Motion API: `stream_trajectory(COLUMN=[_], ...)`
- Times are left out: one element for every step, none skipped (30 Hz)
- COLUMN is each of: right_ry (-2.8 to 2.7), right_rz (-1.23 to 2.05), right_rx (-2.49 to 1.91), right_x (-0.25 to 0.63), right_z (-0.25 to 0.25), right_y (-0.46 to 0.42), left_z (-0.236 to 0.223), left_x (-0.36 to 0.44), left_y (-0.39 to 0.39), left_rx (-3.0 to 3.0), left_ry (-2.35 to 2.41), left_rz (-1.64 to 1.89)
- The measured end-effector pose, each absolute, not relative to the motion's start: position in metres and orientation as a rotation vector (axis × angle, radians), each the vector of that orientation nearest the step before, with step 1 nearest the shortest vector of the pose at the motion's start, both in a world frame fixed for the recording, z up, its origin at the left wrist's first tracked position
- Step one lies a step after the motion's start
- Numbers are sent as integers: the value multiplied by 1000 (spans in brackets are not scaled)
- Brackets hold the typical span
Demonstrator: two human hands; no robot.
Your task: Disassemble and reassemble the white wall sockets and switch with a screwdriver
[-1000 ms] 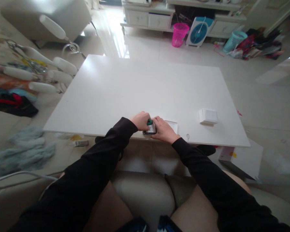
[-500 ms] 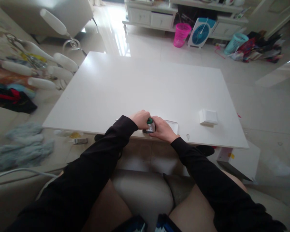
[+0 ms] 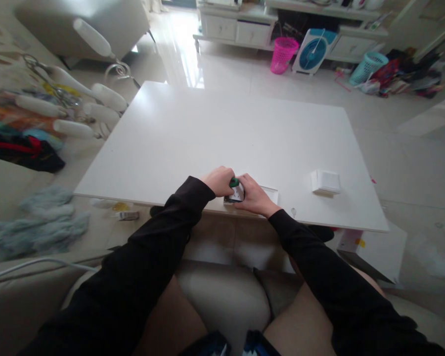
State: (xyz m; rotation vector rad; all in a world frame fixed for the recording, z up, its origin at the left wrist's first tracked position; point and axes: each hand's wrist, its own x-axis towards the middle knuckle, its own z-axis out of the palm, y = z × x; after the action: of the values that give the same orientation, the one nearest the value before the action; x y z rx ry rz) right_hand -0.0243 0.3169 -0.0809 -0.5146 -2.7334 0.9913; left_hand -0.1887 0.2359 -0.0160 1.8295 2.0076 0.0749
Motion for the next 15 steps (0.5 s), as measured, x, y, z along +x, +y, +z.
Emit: stream_trajectory(right_ry=[-2752,-2769,-2781,-2788,-2791,-2792,-2795,-2802,-2814,-2828,-2841,-2853,-2865,-2877,-2885], right_rz=[934,878,831,798,779,765,754,743,733,722,711,702,698,699,707], right_rx=[-525,-530,-524,-507,-484,-459,-437,-417,-406,-410,-426,-446,-465,-474,-474], right_x=[-24,-24,-24,-23,-23,-23,-23,-22,-22,-22,-21,-20,-20,-19,-18], right_z=[-80,-79,-78,-77,-76,-75,-75,-74,-74,-74,-74,-75,-76,-77,-79], right_y=[317,316,316,315,315,314,314,314,314,314,315,315,316,317,317], left_z=[-16,-17,-17,-17,-18,-18,-18,-17,-17,-16,-15,-15,-15,-15,-15], left_x=[-190,-190,-191,-192,-192,-192,-192,-191,-190,-190,-189,-189,-189,-190,-190], left_y=[236,236,235,235,235,235,235,235,236,236,236,236,236,236,237], left_rx=[1826,1826,1828,1829,1830,1829,1828,1827,1825,1823,1822,1817,1812,1806,1799], left_ry=[2017,2022,2021,2018,2016,2014,2014,2014,2013,2011,2008,2009,2011,2015,2020], left_rz=[74,72,69,66,65,66,72,80,89,98,108,121,139,161,189])
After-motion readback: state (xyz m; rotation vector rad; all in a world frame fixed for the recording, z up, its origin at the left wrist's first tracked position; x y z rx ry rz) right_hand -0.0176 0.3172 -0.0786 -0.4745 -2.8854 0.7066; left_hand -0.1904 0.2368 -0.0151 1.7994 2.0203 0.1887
